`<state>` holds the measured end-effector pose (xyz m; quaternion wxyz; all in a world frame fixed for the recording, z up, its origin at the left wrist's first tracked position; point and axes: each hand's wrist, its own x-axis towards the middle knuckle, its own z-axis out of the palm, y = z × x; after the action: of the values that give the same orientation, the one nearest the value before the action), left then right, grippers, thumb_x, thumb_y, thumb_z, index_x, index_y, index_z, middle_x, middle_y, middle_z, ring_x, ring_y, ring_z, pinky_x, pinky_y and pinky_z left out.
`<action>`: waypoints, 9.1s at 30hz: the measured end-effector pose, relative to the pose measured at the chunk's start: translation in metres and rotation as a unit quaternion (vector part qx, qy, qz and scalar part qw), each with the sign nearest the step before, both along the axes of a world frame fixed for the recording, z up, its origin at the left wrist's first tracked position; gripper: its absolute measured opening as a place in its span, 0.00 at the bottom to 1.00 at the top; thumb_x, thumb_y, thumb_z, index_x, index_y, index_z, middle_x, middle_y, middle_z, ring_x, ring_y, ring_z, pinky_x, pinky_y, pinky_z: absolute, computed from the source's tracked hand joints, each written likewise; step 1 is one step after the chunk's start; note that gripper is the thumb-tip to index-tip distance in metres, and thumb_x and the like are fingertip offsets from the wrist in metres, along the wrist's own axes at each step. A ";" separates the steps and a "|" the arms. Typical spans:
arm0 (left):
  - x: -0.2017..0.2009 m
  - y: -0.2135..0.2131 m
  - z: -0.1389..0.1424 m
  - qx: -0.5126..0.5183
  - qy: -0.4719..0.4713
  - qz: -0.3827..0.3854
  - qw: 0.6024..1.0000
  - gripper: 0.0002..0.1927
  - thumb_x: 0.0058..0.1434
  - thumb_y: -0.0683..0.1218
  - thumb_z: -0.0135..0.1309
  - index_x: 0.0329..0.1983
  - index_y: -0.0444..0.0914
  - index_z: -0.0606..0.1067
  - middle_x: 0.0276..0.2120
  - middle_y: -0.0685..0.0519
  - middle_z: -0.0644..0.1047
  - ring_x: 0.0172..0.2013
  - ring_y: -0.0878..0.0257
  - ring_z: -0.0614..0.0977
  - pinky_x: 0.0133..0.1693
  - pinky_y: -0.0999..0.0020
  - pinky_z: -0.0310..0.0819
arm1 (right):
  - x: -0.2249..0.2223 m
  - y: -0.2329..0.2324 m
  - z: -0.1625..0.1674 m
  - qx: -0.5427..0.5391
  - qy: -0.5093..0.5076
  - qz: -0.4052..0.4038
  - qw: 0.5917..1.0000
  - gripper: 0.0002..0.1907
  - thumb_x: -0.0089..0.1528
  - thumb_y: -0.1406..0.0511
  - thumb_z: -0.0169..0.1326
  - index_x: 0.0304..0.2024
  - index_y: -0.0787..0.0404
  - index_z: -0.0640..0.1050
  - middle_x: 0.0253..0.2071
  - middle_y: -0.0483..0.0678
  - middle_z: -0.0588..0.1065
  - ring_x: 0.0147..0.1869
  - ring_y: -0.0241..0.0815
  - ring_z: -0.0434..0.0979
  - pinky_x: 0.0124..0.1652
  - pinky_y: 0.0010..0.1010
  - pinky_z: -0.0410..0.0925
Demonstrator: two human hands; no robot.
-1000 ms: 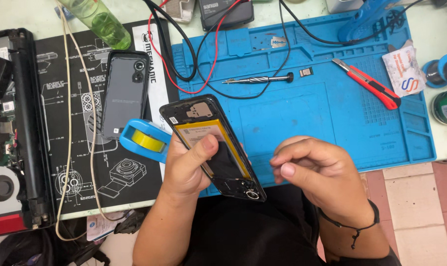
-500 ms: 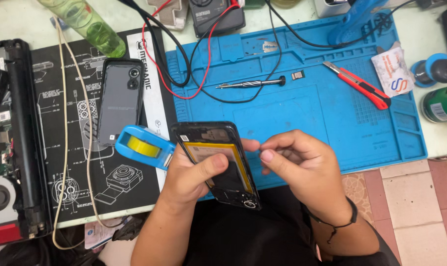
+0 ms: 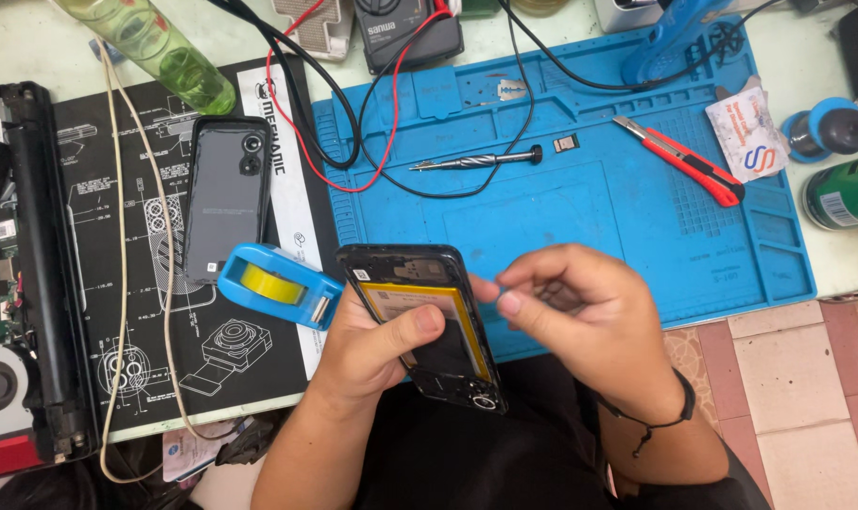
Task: The person uses a screwdriver to remove screws from a disassembled smartphone, then uses a plastic card to pry open the device. They remove the screen assembly, place it aside, and handle the phone body and battery area.
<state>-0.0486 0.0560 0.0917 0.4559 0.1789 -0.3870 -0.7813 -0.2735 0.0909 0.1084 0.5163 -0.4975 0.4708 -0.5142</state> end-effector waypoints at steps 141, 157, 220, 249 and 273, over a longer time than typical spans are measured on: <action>-0.041 0.019 0.013 -0.260 -0.350 0.232 0.869 0.50 0.48 0.42 0.73 0.72 0.36 0.60 0.57 0.46 0.72 0.58 0.59 0.77 0.59 0.65 0.74 | 0.019 -0.009 0.000 -0.049 -0.221 -0.074 0.971 0.22 0.61 0.79 0.60 0.56 0.67 0.70 0.39 0.47 0.75 0.44 0.33 0.75 0.47 0.24 0.70; -0.040 0.022 -0.001 -0.217 -0.238 0.202 0.925 0.49 0.54 0.37 0.69 0.75 0.36 0.56 0.58 0.46 0.74 0.57 0.61 0.80 0.58 0.66 0.77 | 0.032 0.002 0.001 -0.265 0.051 -0.129 0.954 0.33 0.61 0.73 0.67 0.65 0.61 0.68 0.64 0.51 0.61 0.59 0.40 0.76 0.57 0.31 0.77; -0.039 0.006 0.012 -0.140 -0.245 0.216 0.935 0.27 0.71 0.45 0.56 0.68 0.33 0.61 0.52 0.51 0.75 0.52 0.66 0.77 0.57 0.70 0.73 | 0.038 0.007 0.002 -0.149 0.248 -0.077 0.954 0.15 0.52 0.76 0.58 0.42 0.69 0.76 0.35 0.50 0.79 0.37 0.37 0.84 0.38 0.25 0.76; -0.027 -0.002 -0.010 -0.042 -0.109 0.144 0.983 0.38 0.60 0.38 0.64 0.67 0.33 0.54 0.53 0.46 0.69 0.54 0.62 0.75 0.56 0.66 0.75 | 0.044 0.015 0.003 -0.177 0.272 -0.042 0.945 0.23 0.52 0.76 0.58 0.52 0.69 0.76 0.41 0.53 0.79 0.43 0.44 0.84 0.43 0.30 0.76; -0.031 0.006 0.008 -0.132 -0.245 0.128 0.952 0.46 0.49 0.37 0.67 0.69 0.32 0.58 0.52 0.50 0.71 0.55 0.62 0.74 0.59 0.66 0.70 | 0.014 -0.010 0.028 -0.188 0.225 -0.078 0.953 0.18 0.59 0.75 0.61 0.52 0.70 0.77 0.43 0.51 0.80 0.45 0.37 0.84 0.45 0.25 0.77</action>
<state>-0.0791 0.0619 0.0996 0.4629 0.3506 -0.5605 -0.5905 -0.2599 0.0809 0.1363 0.2524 -0.6497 0.5068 -0.5073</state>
